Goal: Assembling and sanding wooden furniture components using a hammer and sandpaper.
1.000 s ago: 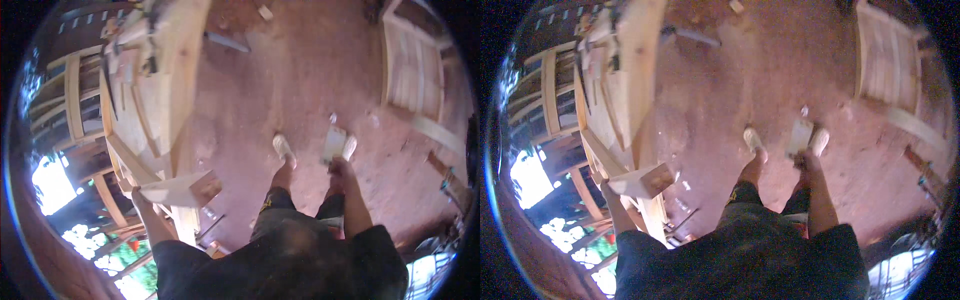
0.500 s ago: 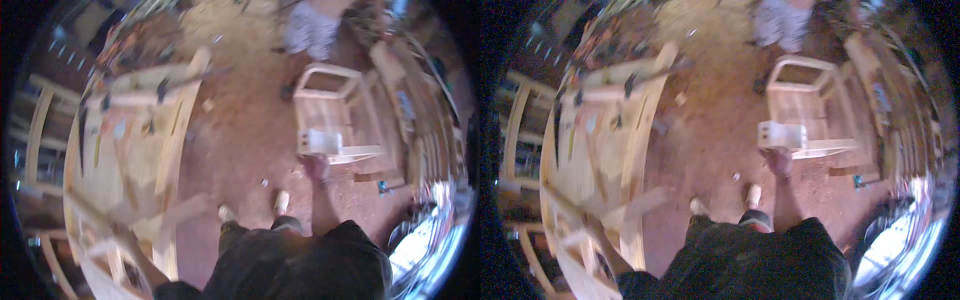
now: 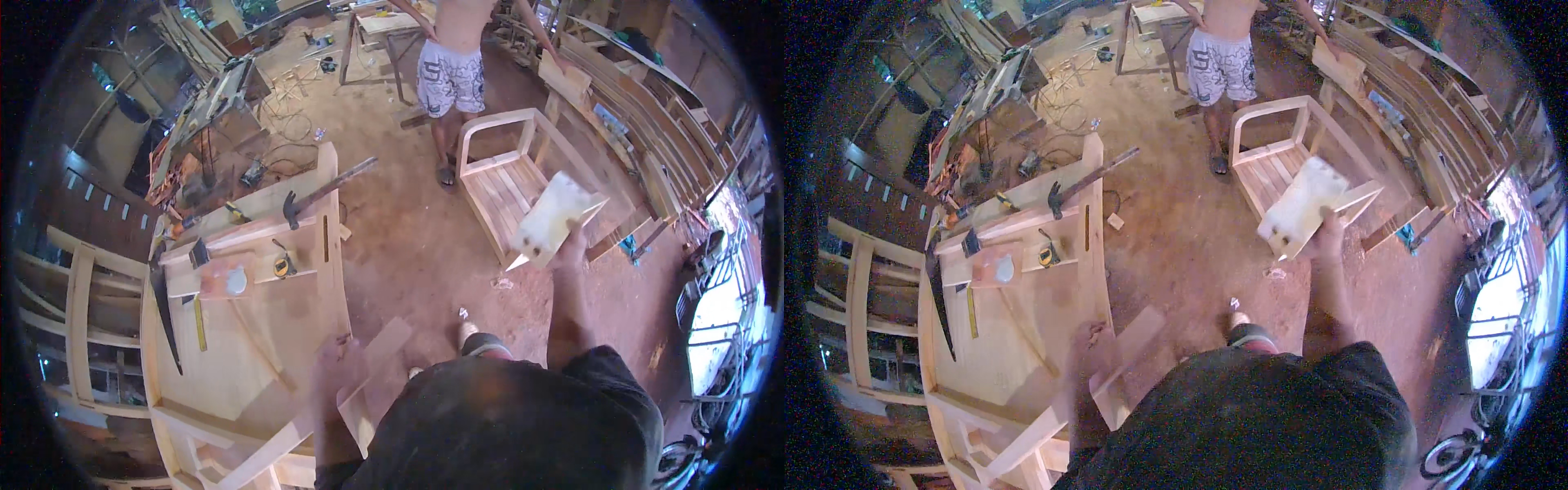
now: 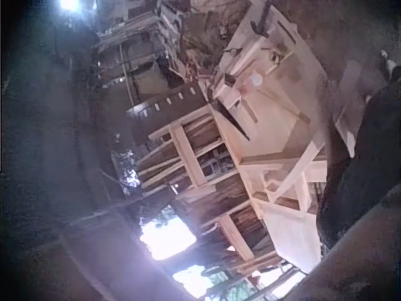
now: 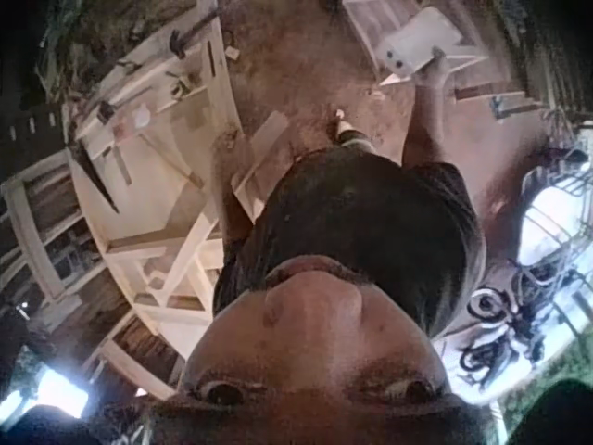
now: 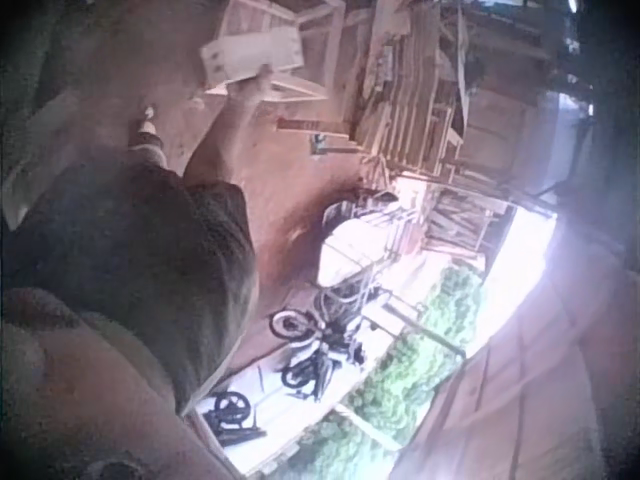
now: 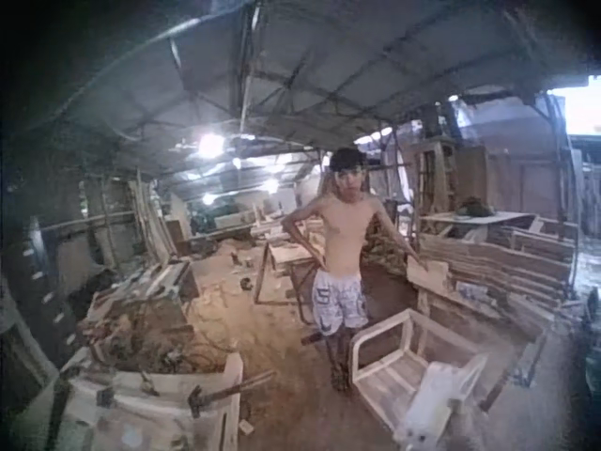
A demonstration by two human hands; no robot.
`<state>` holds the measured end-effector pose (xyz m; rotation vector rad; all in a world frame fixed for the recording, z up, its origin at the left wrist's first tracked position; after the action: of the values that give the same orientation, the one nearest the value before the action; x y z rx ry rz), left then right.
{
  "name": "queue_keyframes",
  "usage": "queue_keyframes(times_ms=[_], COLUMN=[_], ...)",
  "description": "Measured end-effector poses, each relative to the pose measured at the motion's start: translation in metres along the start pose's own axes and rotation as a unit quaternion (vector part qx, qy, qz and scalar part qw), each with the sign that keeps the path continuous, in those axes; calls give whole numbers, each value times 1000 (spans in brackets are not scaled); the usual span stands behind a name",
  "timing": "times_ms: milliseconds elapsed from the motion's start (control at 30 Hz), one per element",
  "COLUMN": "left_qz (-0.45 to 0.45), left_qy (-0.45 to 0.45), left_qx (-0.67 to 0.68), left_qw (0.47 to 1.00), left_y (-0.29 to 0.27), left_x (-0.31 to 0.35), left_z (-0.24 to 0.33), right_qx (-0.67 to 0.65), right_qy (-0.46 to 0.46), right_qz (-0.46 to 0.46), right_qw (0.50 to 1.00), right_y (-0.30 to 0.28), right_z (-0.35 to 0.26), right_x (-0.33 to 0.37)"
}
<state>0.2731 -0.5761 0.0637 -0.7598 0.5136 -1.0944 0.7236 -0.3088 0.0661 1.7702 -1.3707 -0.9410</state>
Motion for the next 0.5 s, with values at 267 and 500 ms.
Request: queue_keyframes(times_ms=[267,500], left_qz=[-36,71], left_qy=[-6,-80], left_qx=[-149,131], left_qw=[988,986], left_y=[-1,2], left_x=[-21,-41], left_z=[-18,-13], right_qx=[153,174], right_qy=[70,283], right_qz=[-3,144], right_qw=[986,932], right_y=[-17,-16], right_z=[60,129], right_x=[16,8])
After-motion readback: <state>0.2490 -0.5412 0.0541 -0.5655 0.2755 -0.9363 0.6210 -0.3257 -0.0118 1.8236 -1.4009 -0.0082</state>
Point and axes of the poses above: each hand's wrist, its own x-axis away from the middle knuckle, its own y-axis out of the palm, z = x × y, the point moved 2 cm from there along -x, towards the middle knuckle, and after that the axes turned 4 degrees about -x, right-handed, at the moved point
